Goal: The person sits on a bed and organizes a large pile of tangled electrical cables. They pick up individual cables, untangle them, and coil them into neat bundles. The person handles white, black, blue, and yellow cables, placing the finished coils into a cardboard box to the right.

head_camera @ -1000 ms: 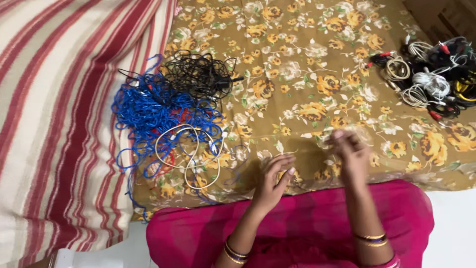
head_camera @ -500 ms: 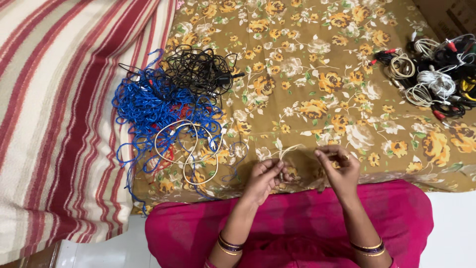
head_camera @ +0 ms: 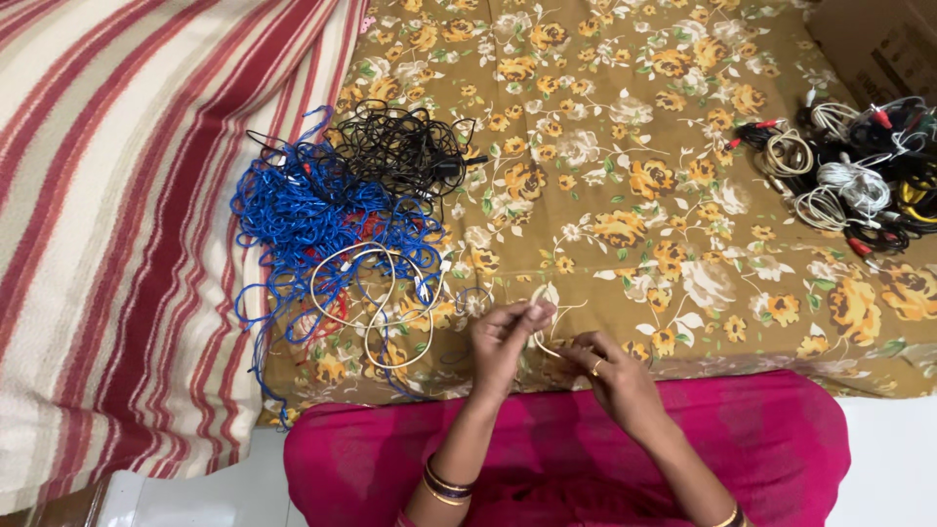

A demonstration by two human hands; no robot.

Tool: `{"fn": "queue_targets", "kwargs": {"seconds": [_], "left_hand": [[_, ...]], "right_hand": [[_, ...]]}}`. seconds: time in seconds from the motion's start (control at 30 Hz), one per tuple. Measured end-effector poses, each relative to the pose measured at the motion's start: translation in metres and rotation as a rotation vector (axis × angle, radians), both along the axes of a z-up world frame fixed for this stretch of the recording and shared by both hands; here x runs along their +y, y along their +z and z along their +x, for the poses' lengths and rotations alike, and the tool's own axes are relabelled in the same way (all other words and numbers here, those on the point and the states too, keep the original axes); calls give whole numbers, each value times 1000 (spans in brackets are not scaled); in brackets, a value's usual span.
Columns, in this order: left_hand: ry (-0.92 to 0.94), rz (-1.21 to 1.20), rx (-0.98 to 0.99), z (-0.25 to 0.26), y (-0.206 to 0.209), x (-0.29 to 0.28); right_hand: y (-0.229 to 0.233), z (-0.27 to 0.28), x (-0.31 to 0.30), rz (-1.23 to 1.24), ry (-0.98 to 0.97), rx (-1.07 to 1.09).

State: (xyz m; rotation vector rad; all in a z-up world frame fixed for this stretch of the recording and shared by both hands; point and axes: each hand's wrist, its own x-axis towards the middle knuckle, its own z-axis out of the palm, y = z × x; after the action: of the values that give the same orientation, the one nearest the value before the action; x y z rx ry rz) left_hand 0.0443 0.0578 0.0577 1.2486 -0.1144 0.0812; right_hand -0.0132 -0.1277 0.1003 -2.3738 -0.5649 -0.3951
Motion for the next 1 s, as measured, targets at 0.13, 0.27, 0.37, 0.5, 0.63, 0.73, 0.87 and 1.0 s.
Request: {"fn": "queue_targets", "kwargs": {"seconds": [0.13,0.27,0.37,0.5,0.63,0.73,0.87,1.0], "left_hand": [[-116,182,-167,-9,-15,-3],[-278,204,-38,-19,-30,-10],[-362,90,32,-24,-30,-16],[-485,-145,35,-30,-29,-13],[-286,-436,114,-24,-43,-7],[-82,-532,213,-16,-46,-10],[96,-332,170,-15,-27,-17],[113,-136,63,-23,-12,-21]], "right_hand": [[43,3,-9,-153,-38,-250],[64,13,-17,-149,-86,-344],[61,17,-17,-38,-98,-279],[33,27,-15,281,-66,-81],[8,30,-20,349,-65,-86],[-3,19,-13,302,-32,-63],[-6,5,-2,190,44,-105],[-1,3,-8,109,112,-166]]}}
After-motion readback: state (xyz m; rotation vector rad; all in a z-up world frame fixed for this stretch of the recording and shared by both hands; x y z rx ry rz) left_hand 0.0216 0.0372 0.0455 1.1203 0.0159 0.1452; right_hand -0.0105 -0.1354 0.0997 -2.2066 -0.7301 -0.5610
